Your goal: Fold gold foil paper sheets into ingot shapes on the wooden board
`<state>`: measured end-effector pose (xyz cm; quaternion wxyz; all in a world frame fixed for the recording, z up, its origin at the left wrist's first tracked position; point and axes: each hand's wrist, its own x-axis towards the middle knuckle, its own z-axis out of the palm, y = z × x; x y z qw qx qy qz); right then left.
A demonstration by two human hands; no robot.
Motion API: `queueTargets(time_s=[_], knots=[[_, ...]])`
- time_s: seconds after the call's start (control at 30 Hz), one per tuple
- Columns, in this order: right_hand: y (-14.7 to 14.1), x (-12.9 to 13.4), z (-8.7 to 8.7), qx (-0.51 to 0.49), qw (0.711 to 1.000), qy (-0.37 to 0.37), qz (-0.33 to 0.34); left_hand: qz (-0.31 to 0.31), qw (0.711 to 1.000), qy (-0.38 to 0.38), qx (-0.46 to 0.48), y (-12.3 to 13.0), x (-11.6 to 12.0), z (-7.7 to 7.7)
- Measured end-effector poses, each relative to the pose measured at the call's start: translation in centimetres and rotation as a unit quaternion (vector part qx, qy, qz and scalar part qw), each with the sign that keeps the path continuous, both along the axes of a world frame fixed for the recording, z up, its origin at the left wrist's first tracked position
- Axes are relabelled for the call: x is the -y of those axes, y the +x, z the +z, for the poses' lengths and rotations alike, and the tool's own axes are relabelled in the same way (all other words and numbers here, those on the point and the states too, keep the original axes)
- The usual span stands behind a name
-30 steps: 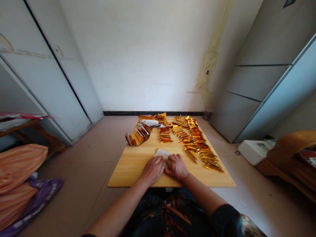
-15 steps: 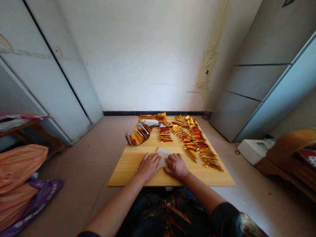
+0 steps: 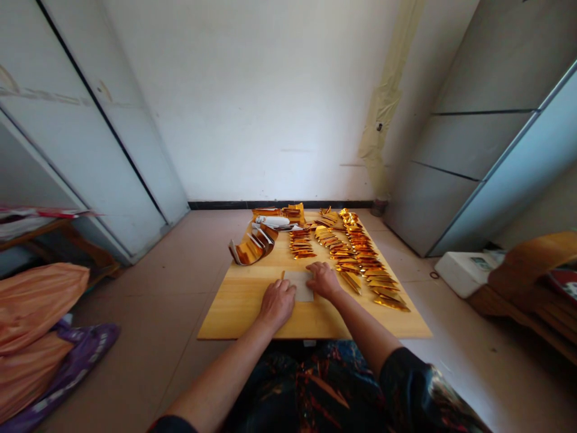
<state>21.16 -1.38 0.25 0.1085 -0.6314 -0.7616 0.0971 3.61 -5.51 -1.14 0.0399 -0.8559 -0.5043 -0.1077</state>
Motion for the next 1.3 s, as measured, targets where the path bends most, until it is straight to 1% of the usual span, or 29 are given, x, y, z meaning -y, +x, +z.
queueTargets(time_s=[0.1, 0.23, 0.37, 0.43, 0.53, 0.57, 0.67, 0.77, 0.83, 0.97, 1.07, 1.17, 1.3], knots=[[-0.6, -0.7, 0.5, 0.027, 0.999, -0.035, 0.003, -0.013, 1.0, -0.015, 0.012, -0.6, -0.5, -0.1], [-1.5, -1.9, 1.1, 0.045, 0.995, -0.086, -0.014, -0.002, 0.999, -0.024, 0.039, -1.1, -0.8, -0.5], [-2.1, -3.0, 1.3, 0.016, 0.993, -0.111, -0.024, 0.009, 0.998, -0.023, 0.064, -1.4, -0.6, -1.0], [-2.4, -2.9, 1.1, -0.004, 0.995, -0.1, -0.03, 0.012, 0.997, -0.025, 0.072, -1.4, -0.6, -1.1], [-2.6, -2.0, 0.6, 0.013, 0.999, -0.044, -0.014, 0.02, 0.996, -0.03, 0.083, -1.5, -0.6, -1.2], [-2.6, -1.6, 0.4, 0.028, 0.999, -0.016, 0.004, 0.021, 0.996, -0.031, 0.086, -1.5, -0.6, -1.2], [-2.4, -0.3, -0.1, 0.07, 0.995, 0.039, 0.064, 0.025, 0.995, -0.032, 0.092, -1.5, -0.6, -1.0], [-2.1, 0.7, -0.3, 0.097, 0.986, 0.071, 0.117, 0.033, 0.995, -0.034, 0.091, -1.6, -0.3, -0.5], [-2.2, 1.3, -0.3, 0.105, 0.981, 0.082, 0.138, 0.037, 0.995, -0.03, 0.088, -1.6, -0.1, -0.2], [-2.7, 2.3, -0.3, 0.115, 0.982, 0.075, 0.129, 0.038, 0.996, -0.017, 0.077, -1.5, 0.2, 0.3], [-3.0, 2.6, -0.4, 0.12, 0.983, 0.067, 0.12, 0.022, 0.998, -0.009, 0.058, -1.6, 0.4, 0.5], [-3.1, 2.7, -0.6, 0.122, 0.982, 0.08, 0.121, 0.002, 0.999, 0.007, 0.042, -1.9, 0.6, 0.6], [-3.1, 2.7, -0.8, 0.12, 0.98, 0.095, 0.13, 0.001, 0.999, 0.025, 0.037, -2.3, 0.9, 0.6]])
